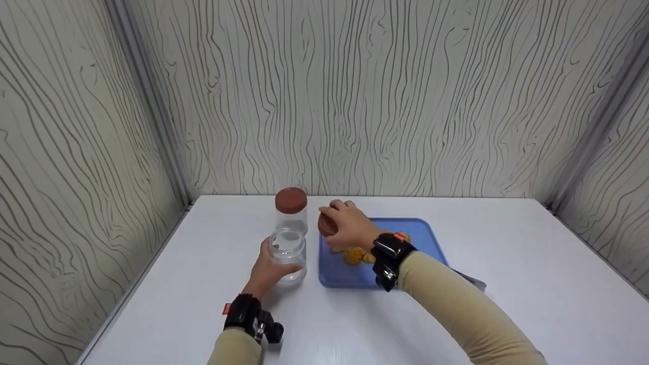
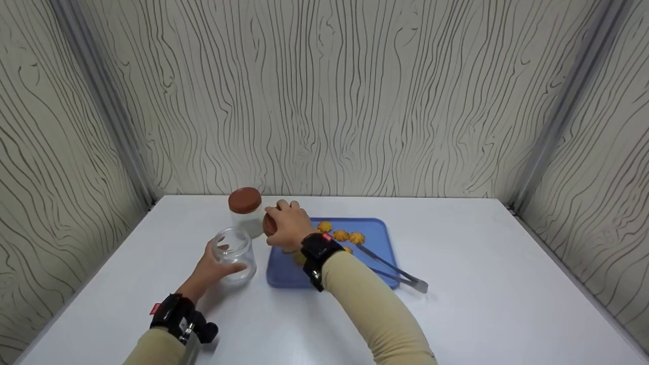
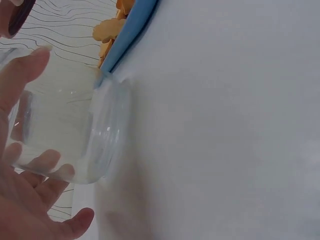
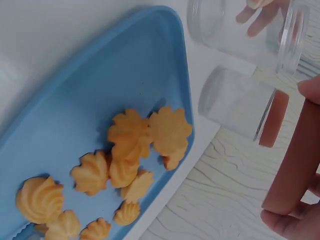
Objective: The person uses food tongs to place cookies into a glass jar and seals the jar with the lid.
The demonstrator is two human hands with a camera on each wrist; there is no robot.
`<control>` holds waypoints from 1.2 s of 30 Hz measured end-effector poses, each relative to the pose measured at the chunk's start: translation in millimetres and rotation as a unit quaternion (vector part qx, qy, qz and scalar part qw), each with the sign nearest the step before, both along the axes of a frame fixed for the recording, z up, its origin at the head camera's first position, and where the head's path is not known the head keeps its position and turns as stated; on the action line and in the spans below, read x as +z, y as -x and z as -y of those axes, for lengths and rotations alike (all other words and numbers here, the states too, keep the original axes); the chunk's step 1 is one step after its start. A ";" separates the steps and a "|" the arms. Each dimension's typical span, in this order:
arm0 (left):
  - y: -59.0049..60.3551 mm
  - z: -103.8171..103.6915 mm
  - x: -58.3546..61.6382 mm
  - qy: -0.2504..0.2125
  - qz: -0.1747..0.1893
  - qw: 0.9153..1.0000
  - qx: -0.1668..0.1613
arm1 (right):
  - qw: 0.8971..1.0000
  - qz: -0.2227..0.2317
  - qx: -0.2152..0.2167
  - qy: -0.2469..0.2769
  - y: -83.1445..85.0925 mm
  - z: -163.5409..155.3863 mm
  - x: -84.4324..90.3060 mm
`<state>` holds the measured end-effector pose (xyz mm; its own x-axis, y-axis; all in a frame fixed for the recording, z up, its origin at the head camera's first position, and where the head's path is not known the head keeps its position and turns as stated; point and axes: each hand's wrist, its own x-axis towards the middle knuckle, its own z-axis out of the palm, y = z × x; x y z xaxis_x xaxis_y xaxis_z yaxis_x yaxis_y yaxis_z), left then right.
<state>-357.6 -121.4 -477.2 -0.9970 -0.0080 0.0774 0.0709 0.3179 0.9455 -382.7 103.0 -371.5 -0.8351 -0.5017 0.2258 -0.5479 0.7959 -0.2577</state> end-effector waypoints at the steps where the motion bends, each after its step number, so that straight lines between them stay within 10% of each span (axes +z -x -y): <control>1: 0.0 -0.6 -0.4 -0.004 -0.001 1.000 -0.002 | 1.000 0.000 -0.004 0.003 0.0 -4.2 -0.7; 36: 1.0 4.3 8.2 0.065 0.046 0.997 0.011 | 0.997 0.032 -0.072 0.027 -7.6 -98.6 0.0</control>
<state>-358.5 -125.7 -469.0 -0.9996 -0.0248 -0.0123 -0.0220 0.4383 0.8986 -375.1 201.6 -371.5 -0.9112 -0.3635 0.1937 -0.4096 0.8494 -0.3327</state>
